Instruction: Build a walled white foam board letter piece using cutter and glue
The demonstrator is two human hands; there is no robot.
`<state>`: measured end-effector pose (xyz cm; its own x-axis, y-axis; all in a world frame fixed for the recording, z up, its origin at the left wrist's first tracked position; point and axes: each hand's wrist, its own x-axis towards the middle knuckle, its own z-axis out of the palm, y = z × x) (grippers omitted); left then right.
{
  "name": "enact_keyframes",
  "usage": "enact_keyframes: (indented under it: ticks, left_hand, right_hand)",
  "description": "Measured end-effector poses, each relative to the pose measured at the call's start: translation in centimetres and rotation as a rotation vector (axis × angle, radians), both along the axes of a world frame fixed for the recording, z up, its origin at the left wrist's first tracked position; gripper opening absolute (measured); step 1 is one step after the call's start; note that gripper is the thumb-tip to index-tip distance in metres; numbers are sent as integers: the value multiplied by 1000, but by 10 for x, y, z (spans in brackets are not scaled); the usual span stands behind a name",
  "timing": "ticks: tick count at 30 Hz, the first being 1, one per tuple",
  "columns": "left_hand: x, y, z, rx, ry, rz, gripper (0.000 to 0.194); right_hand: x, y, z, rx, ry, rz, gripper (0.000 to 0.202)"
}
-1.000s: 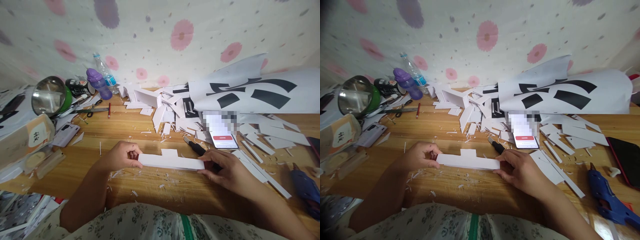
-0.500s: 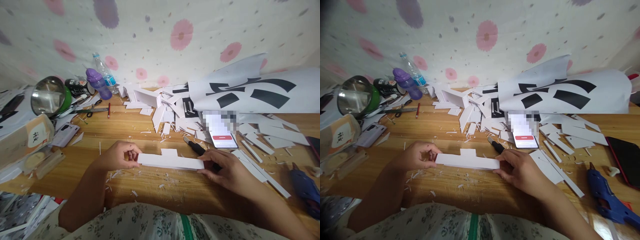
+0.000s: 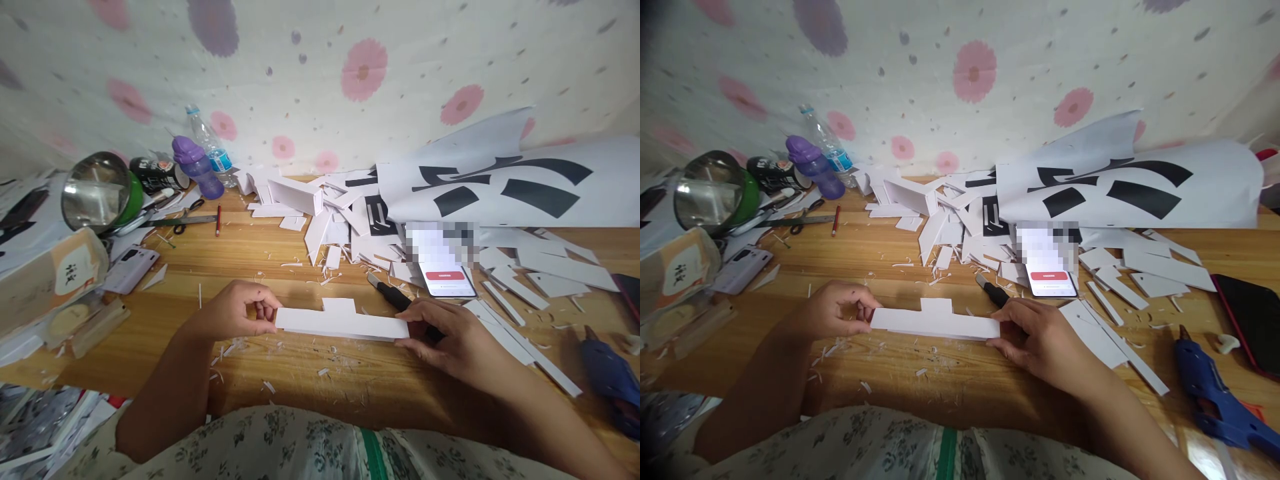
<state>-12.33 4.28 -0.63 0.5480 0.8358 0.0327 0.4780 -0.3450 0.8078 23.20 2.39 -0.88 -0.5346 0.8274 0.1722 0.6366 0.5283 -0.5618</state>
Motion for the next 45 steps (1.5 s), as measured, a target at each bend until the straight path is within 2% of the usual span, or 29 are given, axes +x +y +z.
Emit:
enact_keyframes:
  ticks: [19, 27, 34, 45]
  left_hand:
    - [0, 1, -4, -75, 70, -23, 11]
    - [-2, -2, -10, -58, 42, -1, 9]
    - [0, -4, -9, 22, 54, 3, 8]
    - [1, -6, -11, 61, 74, -41, 7]
  right_hand:
    - [1, 0, -1, 38, -6, 20, 9]
    - [3, -1, -2, 30, 14, 29, 10]
    - [4, -2, -4, 121, 11, 44, 14]
    - [2, -1, -1, 143, -14, 27, 13]
